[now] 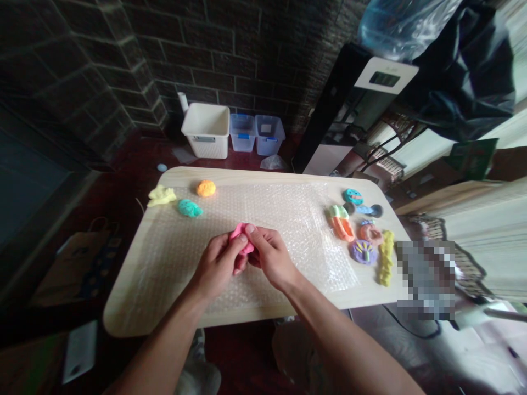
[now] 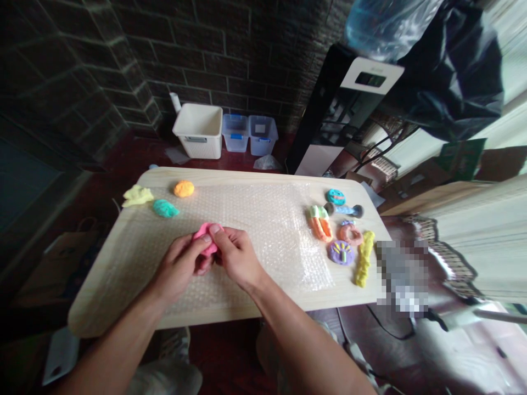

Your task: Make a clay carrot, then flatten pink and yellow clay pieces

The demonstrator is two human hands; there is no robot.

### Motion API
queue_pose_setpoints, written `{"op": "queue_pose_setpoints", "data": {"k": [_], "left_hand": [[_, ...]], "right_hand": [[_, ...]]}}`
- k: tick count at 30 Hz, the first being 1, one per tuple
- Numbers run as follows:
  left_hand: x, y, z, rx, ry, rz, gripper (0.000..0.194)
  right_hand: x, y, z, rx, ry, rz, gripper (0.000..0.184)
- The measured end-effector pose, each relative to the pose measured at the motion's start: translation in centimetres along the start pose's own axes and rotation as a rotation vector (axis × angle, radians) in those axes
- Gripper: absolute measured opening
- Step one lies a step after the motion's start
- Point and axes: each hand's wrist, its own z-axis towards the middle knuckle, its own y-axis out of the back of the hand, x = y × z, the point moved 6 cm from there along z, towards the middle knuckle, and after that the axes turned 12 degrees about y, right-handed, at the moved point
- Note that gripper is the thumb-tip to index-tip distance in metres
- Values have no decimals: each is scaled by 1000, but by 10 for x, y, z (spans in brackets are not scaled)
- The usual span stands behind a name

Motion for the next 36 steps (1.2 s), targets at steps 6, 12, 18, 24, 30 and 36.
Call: {"op": "queue_pose_setpoints", "data": {"k": [6,12,18,24,30,36], "left_hand": [[-5,4,-1,-104,-102,72,49],[-13,-4,-3,-54,-157,113,51],[-5,1,-1,-75,-85,45,57],[-5,7,-1,-178,-138,86,49],[-15,8,-5,-186,-187,123,48],[-20,2,-10,-145,-212,284,50]], "right_hand": [[6,2,1,-5,59,-120,66],[7,12,1,-87,86,-187,59],[6,8,-2,7,126,-244,53],[25,12,-4,-23,287,-594,53],[23,11,-5,-13,266,-528,52],[9,15,-3,-42,69,-245,60]]}}
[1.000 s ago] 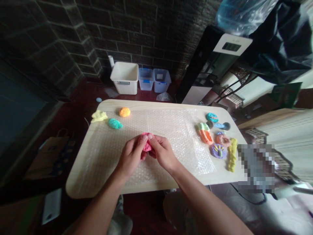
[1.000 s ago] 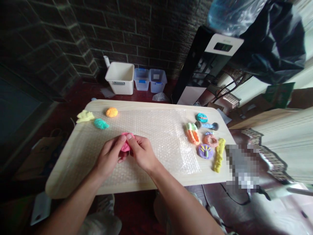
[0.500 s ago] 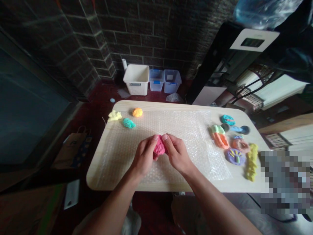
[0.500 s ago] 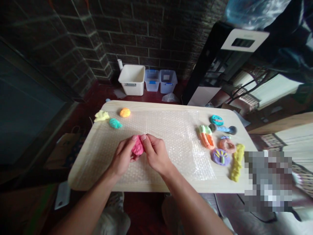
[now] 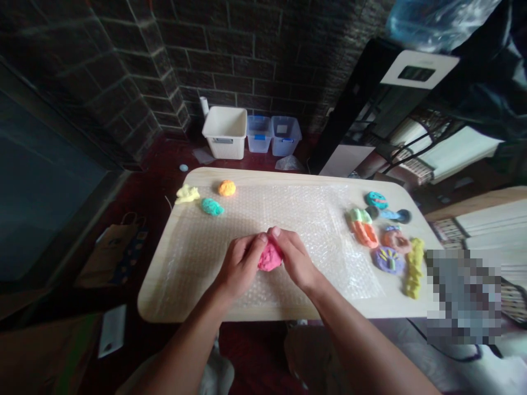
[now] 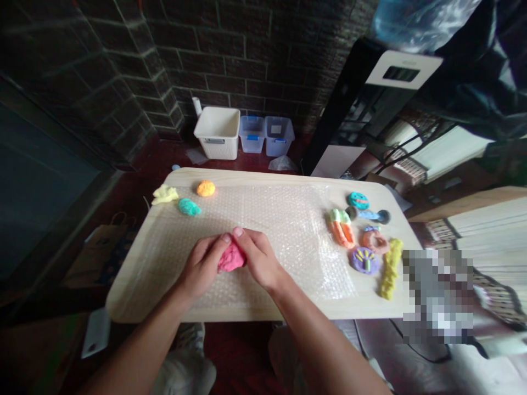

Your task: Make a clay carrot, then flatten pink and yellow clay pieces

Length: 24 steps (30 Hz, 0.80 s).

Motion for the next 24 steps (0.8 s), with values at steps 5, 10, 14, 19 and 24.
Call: {"op": "queue_pose_setpoints", "data": {"k": [5,10,14,19,24], "left_hand": [[2,2,1,-48,41,118,59],[1,5,0,-82,26,190,56],[13,1,-5,-7,154,-1,55],[19,-10,-5,103,223,-149,44],[3,-9,3,-59,122,-133,44]], "right_hand": [[4,-6,0,36,16,-7,58],[2,-2,-4,44,66,-111,59],[4,3,-8,23,74,-196,58],[18,8,-6,-13,129,-407,59],[63,82,-31,-254,174,-774,36]]}}
